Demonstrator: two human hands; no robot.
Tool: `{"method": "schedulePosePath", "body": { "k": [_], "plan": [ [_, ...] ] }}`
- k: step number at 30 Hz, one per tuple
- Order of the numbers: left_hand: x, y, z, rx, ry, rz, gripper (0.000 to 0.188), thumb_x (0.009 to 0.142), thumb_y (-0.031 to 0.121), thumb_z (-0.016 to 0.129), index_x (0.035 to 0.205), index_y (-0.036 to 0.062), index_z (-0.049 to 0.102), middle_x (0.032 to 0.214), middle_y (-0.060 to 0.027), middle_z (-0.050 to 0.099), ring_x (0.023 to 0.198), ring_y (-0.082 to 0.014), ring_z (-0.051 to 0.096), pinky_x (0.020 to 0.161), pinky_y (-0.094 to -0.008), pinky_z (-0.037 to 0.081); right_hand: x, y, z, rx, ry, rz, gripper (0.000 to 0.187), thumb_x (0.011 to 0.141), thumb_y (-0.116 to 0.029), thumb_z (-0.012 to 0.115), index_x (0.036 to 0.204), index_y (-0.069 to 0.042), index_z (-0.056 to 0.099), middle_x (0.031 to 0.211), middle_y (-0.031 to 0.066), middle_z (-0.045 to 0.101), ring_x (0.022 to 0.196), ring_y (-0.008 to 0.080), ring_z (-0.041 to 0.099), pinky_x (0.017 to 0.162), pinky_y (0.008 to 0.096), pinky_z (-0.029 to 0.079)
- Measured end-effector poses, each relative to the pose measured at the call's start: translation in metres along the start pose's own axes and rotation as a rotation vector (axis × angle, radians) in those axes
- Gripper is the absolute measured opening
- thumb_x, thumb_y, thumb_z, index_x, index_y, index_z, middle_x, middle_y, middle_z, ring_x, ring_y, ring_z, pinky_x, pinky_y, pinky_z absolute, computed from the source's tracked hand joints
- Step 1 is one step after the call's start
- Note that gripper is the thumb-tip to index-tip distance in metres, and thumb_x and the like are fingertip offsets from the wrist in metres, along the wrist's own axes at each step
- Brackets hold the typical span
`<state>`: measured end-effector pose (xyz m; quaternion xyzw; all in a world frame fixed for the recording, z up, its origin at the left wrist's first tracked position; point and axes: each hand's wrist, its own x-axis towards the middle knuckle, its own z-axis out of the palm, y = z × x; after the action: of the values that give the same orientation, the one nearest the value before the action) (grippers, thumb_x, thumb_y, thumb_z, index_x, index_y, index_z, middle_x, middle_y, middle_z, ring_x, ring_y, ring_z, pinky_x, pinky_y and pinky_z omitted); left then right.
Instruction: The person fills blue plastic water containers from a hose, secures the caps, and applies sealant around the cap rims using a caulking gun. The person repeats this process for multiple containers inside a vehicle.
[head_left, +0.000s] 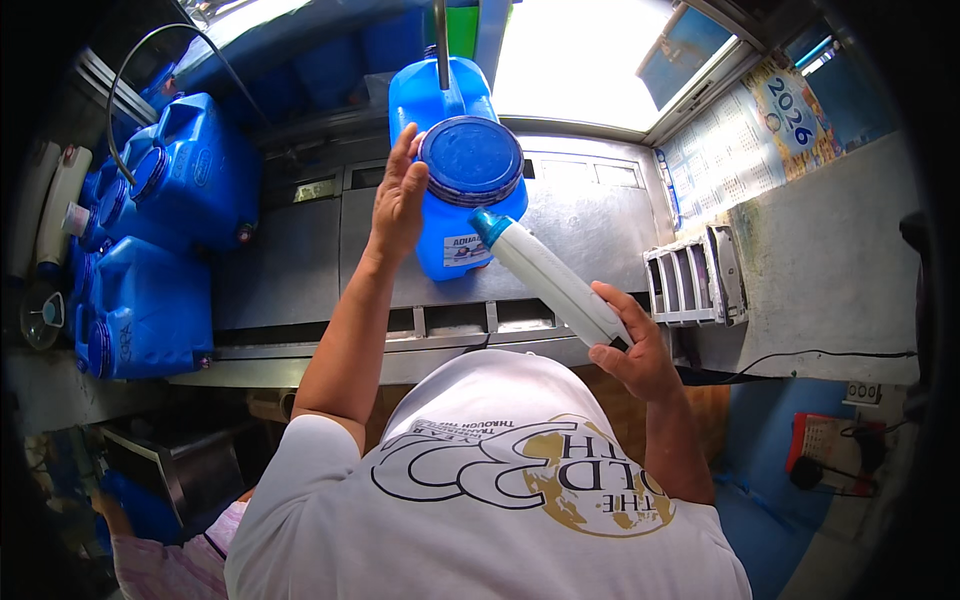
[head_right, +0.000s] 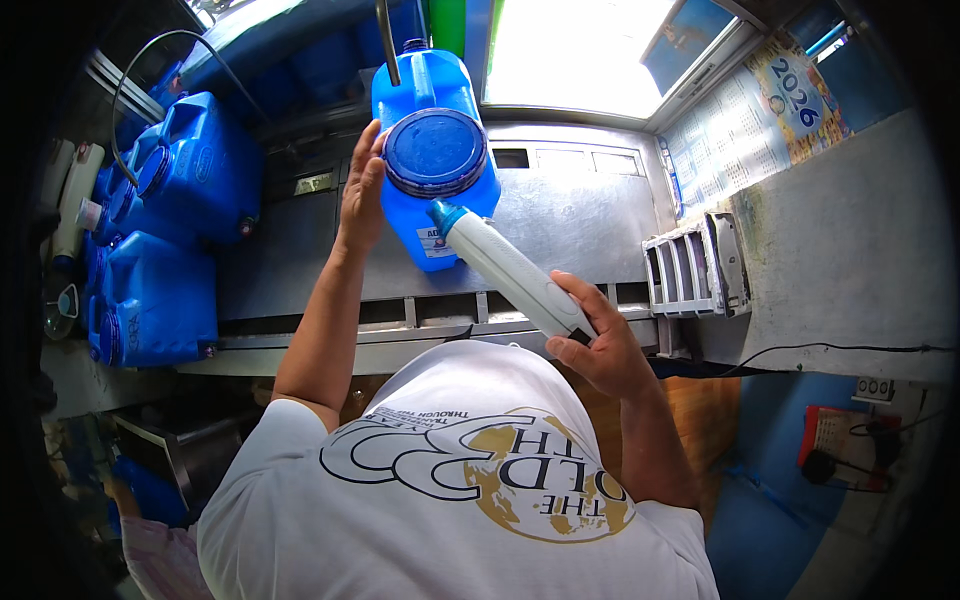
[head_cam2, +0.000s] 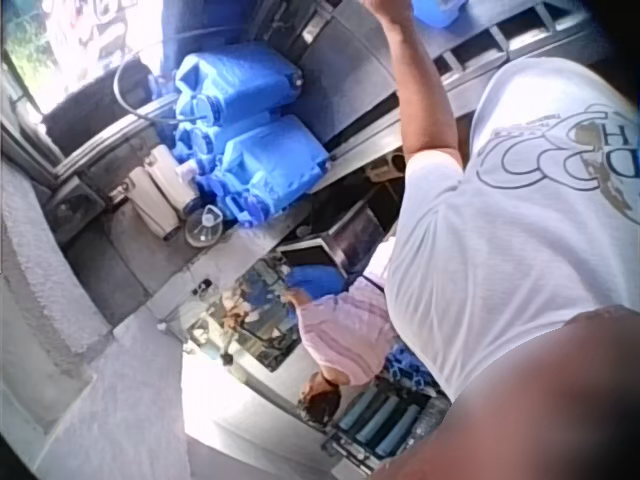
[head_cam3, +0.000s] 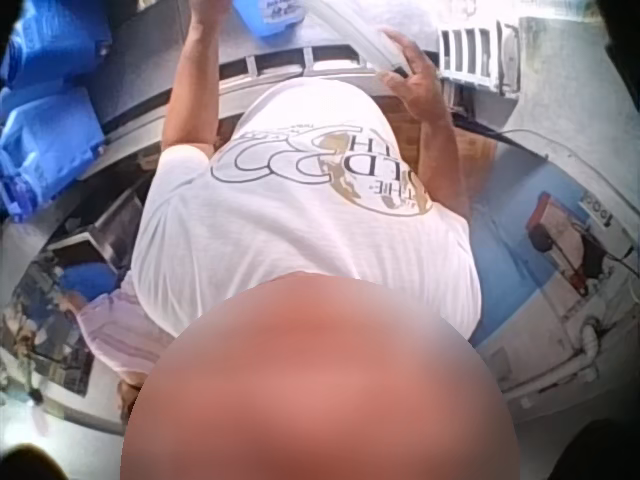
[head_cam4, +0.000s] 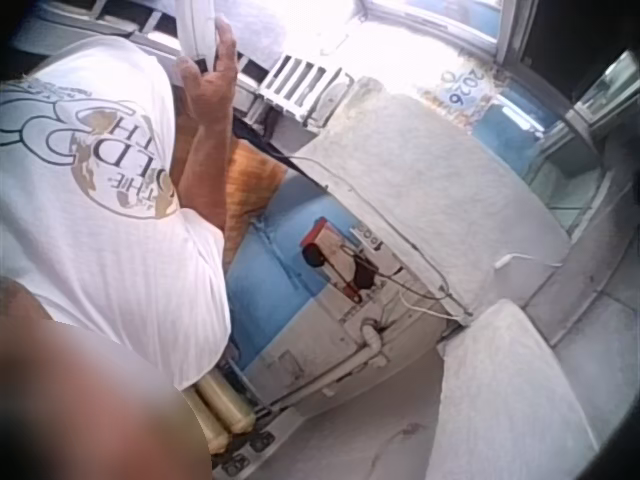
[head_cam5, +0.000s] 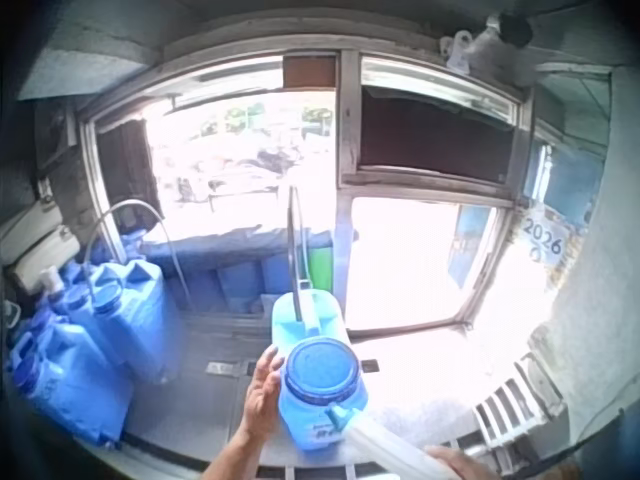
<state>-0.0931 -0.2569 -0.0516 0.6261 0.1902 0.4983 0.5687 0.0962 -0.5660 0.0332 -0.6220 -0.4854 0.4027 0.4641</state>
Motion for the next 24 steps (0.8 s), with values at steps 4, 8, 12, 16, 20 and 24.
{"method": "schedulePosePath", "body": {
  "k": [4,8,12,16,20,24],
  "plan": [
    [-0.014,0.016,-0.012,0.063,-0.015,0.01,0.065,0.103,0.05,0.046,0.153,0.0104,0.032,0.145,-0.0174,0.046,0.131,-0.0265,0.05,0.109,-0.037,0.042,-0.002,0.012,-0.015,0.001,0.151,0.027,0.069,0.083,-0.011,0.069,0.147,-0.005,0.043,0.12,0.0099,0.06,0.104,0.0147,0.056,0.094,0.0322,0.046],
    [-0.01,0.009,-0.01,0.076,-0.028,0.038,0.067,0.102,0.052,0.045,0.153,0.0102,0.032,0.147,-0.017,0.045,0.132,-0.0272,0.049,0.111,-0.0381,0.039,-0.003,0.011,-0.016,0.039,0.144,0.092,0.069,0.084,-0.015,0.067,0.147,-0.003,0.041,0.128,0.0088,0.058,0.114,0.0134,0.054,0.102,0.0306,0.041],
    [0.006,-0.002,0.001,0.071,-0.017,-0.001,0.067,0.103,0.054,0.042,0.152,0.0101,0.034,0.151,-0.0173,0.042,0.138,-0.0281,0.043,0.115,-0.0416,0.033,-0.003,0.006,0.001,0.016,0.013,-0.001,0.069,0.085,-0.017,0.068,0.147,-0.003,0.042,0.127,0.0086,0.058,0.113,0.0141,0.054,0.101,0.0308,0.042],
    [0.0,-0.001,-0.005,0.001,-0.011,-0.025,0.068,0.102,0.057,0.04,0.151,0.01,0.037,0.147,-0.0173,0.045,0.139,-0.0267,0.041,0.116,-0.0437,0.031,-0.004,0.01,-0.004,-0.001,0.025,-0.005,0.07,0.085,-0.015,0.069,0.147,-0.003,0.041,0.125,0.0107,0.058,0.11,0.015,0.055,0.099,0.0317,0.044],
    [-0.015,0.012,-0.016,0.278,0.032,0.133,0.064,0.104,0.055,0.036,0.146,0.0076,0.043,0.131,-0.0097,0.059,0.134,-0.0211,0.045,0.119,-0.0402,0.024,-0.005,0.021,-0.013,0.024,0.139,0.003,0.07,0.085,-0.015,0.069,0.148,-0.004,0.04,0.125,0.0114,0.057,0.11,0.0152,0.055,0.097,0.0322,0.046],
    [0.0,0.01,-0.004,0.222,0.069,0.132,0.069,0.102,0.059,0.038,0.148,0.0072,0.041,0.142,-0.0154,0.051,0.138,-0.025,0.042,0.117,-0.041,0.029,-0.005,0.015,-0.006,0.005,0.063,-0.006,0.07,0.085,-0.013,0.069,0.148,-0.002,0.04,0.126,0.012,0.058,0.111,0.0155,0.055,0.098,0.0326,0.046]
  ]
}}
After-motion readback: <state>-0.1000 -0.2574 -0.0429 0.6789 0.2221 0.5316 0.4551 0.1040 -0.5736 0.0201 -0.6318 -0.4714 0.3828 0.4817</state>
